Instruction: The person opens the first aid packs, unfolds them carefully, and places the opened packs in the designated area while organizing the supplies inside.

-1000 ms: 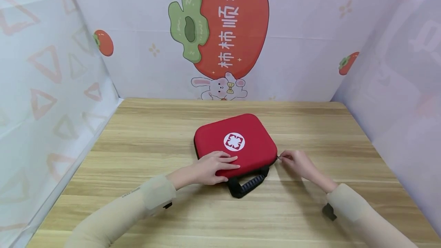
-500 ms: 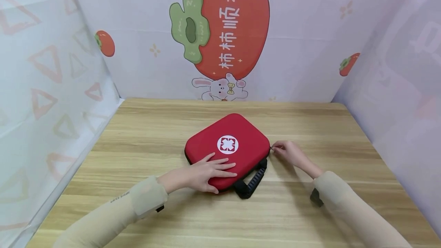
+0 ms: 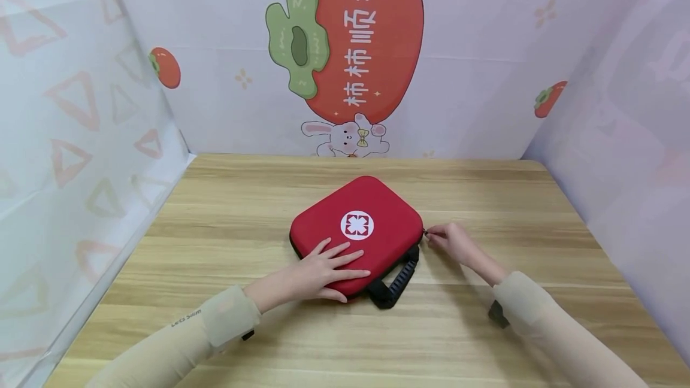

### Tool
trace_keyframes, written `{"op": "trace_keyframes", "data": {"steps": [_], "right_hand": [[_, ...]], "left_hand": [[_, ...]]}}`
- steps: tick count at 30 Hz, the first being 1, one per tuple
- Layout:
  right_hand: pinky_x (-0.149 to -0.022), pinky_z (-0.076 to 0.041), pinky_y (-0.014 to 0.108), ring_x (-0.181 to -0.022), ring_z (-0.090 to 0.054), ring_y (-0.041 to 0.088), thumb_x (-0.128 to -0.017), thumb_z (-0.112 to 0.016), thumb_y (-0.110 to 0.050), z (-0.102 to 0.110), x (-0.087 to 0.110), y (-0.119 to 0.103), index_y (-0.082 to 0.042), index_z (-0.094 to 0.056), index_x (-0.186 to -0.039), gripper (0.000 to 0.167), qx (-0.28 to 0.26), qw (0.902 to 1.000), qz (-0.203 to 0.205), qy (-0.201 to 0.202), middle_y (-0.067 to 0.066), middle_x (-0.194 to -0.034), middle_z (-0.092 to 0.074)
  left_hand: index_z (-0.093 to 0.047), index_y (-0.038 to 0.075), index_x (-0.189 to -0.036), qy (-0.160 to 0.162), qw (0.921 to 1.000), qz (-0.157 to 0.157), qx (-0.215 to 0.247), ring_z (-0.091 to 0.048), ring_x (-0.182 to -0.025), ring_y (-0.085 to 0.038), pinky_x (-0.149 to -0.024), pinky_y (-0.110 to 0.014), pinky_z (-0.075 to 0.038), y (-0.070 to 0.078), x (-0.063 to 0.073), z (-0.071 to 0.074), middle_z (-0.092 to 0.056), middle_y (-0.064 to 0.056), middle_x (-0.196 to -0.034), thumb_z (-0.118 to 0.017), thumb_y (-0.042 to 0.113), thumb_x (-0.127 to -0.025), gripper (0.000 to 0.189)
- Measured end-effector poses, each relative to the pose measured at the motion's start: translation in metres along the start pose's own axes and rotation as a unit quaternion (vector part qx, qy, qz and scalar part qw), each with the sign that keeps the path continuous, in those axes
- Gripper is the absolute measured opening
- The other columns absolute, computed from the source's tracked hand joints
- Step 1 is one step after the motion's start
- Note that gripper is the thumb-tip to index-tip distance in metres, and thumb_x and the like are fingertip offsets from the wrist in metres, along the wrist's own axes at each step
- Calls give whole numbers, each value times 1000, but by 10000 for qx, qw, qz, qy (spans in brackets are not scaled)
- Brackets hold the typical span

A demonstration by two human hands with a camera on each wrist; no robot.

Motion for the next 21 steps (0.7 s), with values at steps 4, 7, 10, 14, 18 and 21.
{"op": "trace_keyframes", "data": {"steps": [4, 7, 10, 14, 18, 21], "right_hand": [[-69, -51, 35, -72, -62, 18, -80, -59, 3, -1, 7, -4, 7, -67, -89, 12, 14, 9998, 186, -79, 9, -75, -66], [-69, -51, 33, -71, -62, 15, -80, -59, 2, -5, 13, -9, 6, -67, -89, 12, -44, 9994, 295, -154, 7, -75, -66], [-67, -51, 30, -70, -62, 13, -80, -60, 0, -11, 19, -19, 4, -67, -88, 11, -120, 9986, 454, -241, 6, -74, -66], [-64, -50, 25, -68, -61, 11, -81, -59, -1, -20, 26, -31, 3, -67, -86, 10, -330, 9982, 421, -265, 5, -74, -66], [-60, -50, 20, -65, -61, 9, -81, -60, -1, -26, 30, -38, 5, -67, -85, 10, -549, 9973, 396, -301, 8, -74, -66], [-57, -49, 19, -64, -61, 9, -80, -60, 0, -29, 32, -45, 6, -66, -85, 10, -636, 9964, 397, -393, 9, -75, -66]], "left_hand": [[-34, 33, -136, 42, 9999, 39, -135, -25, -129, -28, -99, -55, -23, -1, 0, -4, -28, -2, -143, -53, 51, -81, 61], [-34, 33, -136, 96, 9998, 45, -174, -26, -129, -28, -99, -55, -23, -1, -1, -5, -29, -1, -142, -53, 51, -81, 61], [-35, 32, -136, 208, 9996, 37, -187, -27, -128, -28, -98, -55, -24, -1, -2, -5, -30, -2, -142, -54, 51, -81, 61], [-36, 32, -135, 323, 9991, 59, -258, -29, -127, -29, -98, -55, -25, -2, -6, -5, -32, -2, -141, -54, 52, -80, 62], [-35, 33, -135, 254, 9992, 127, -280, -29, -127, -28, -98, -55, -24, -3, -9, -6, -32, -2, -141, -54, 53, -80, 62], [-35, 33, -136, 183, 9993, 173, -284, -28, -128, -27, -98, -55, -23, -3, -10, -5, -31, -1, -141, -53, 53, -80, 62]]}}
Point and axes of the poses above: each hand's wrist, its own x-axis away from the middle knuckle, its own z-axis out of the back of the hand, y = z × x, the point moved 4 cm from there along -x, towards the middle knuckle
